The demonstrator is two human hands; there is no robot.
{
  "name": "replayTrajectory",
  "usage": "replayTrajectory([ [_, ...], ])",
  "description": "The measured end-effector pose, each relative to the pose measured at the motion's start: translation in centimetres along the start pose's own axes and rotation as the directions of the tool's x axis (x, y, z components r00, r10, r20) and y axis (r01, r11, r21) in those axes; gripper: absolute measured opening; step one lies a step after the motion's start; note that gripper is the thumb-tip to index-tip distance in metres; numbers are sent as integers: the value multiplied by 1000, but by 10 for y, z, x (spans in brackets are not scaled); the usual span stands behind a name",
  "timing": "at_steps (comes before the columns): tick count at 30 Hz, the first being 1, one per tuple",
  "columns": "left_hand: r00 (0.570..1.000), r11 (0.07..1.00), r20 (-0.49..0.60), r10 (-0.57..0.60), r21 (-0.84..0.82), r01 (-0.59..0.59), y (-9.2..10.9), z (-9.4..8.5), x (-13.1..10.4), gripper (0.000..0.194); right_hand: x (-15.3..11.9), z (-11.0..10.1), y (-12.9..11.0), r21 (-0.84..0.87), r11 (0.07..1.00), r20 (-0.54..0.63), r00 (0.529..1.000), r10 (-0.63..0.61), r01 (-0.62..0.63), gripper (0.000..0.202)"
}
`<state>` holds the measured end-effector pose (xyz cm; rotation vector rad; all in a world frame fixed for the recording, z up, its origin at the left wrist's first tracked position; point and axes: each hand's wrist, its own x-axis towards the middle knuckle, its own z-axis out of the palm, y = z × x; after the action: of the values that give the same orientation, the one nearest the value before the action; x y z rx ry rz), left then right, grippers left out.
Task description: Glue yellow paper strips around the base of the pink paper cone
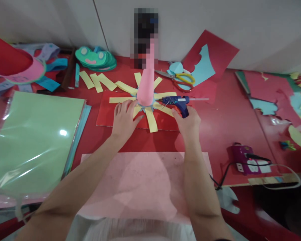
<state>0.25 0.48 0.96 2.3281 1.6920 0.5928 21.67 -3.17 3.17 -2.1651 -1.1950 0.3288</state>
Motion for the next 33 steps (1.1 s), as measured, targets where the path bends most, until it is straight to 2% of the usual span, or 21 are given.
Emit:
replayTrajectory([
  [5,998,998,21,-54,-6,54,-16,-2,9,41,-1,-2,-3,-3,1000,38,999,10,-9,32],
  [9,999,999,-22,-45,-24,45,-21,-3,11,34,-2,-3,-3,23,1000,40,999,10,-11,32],
  [13,999,999,-42,-6,-54,3,-13,-2,8,27,-2,-1,-2,32,999,23,1000,-8,7,33],
  [16,999,998,31,26,-61,-24,-2,0,6,31,-3,1,-1,24,999,13,999,-30,29,32],
  [19,993,1000,116,13,-16,-12,5,3,5,43,-4,3,-2,14,999,30,999,-44,43,31],
  [21,990,1000,137,18,16,-20,7,5,4,45,-4,3,-2,3,999,43,998,-35,35,30],
  [33,986,987,104,130,83,-139,8,7,-2,29,-3,4,0,-7,1000,69,997,-26,27,31],
])
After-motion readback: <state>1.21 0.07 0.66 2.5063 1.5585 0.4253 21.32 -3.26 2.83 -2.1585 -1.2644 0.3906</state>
